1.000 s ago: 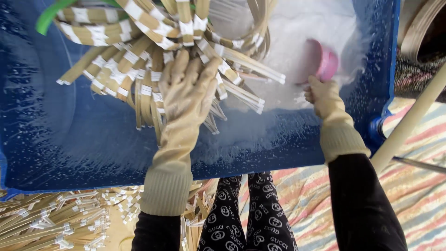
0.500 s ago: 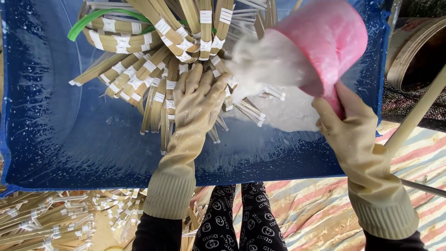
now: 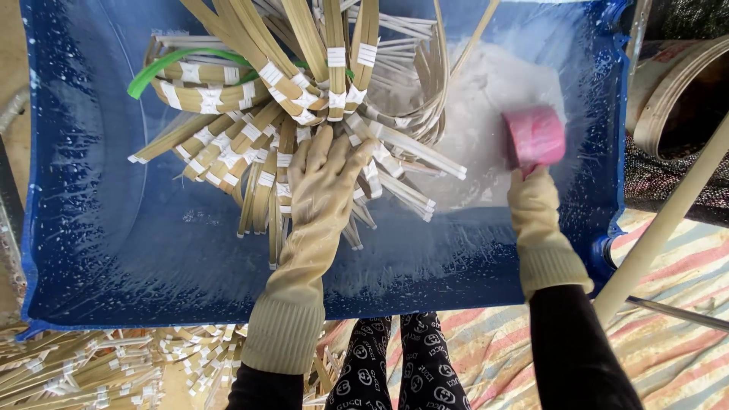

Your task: Dipping circular bamboo structures into a white liquid bath and pouring liquid over them using a small scoop.

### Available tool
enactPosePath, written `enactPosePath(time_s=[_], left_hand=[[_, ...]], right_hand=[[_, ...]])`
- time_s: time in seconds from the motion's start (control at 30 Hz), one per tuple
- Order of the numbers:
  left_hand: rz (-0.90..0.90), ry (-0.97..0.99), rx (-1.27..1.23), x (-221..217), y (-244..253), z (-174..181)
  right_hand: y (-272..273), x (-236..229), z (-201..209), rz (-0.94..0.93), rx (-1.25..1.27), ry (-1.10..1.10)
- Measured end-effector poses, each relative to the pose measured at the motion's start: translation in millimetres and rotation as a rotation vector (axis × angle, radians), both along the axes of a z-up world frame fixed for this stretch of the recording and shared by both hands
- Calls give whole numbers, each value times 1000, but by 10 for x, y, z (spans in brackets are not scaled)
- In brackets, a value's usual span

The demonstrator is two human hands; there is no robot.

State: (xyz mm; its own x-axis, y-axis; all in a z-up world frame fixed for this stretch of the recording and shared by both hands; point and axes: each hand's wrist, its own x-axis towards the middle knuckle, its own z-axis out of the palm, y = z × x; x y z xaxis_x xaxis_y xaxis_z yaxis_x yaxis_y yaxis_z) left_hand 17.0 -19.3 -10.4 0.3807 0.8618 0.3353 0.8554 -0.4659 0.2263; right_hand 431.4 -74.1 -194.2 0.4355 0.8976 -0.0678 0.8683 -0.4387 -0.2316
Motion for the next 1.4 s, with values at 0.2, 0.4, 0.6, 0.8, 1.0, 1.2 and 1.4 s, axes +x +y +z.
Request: enactPosePath(time_s=[0.2, 0.4, 0.6, 0.8, 1.0, 1.2, 1.4], left_hand=[[-13, -53, -39, 0, 32, 24], [1, -49, -60, -7, -5, 21], [8, -64, -44, 5, 0, 34], [-32, -63, -32, -28, 26, 80], [0, -74, -12, -2, 31, 66], [-16, -119, -14, -45, 65, -16], [-12, -125, 42, -63, 84, -70]], right_hand=[[124, -281, 675, -690, -129, 1132], [374, -637, 2077, -556, 57, 1289], [1043, -1064, 2868, 12, 264, 909], [1461, -970, 2721, 299, 496, 679], [921, -468, 1683, -34, 307, 599], [-155, 160, -352, -68, 9, 119], [-19, -231, 705, -676, -196, 1205]])
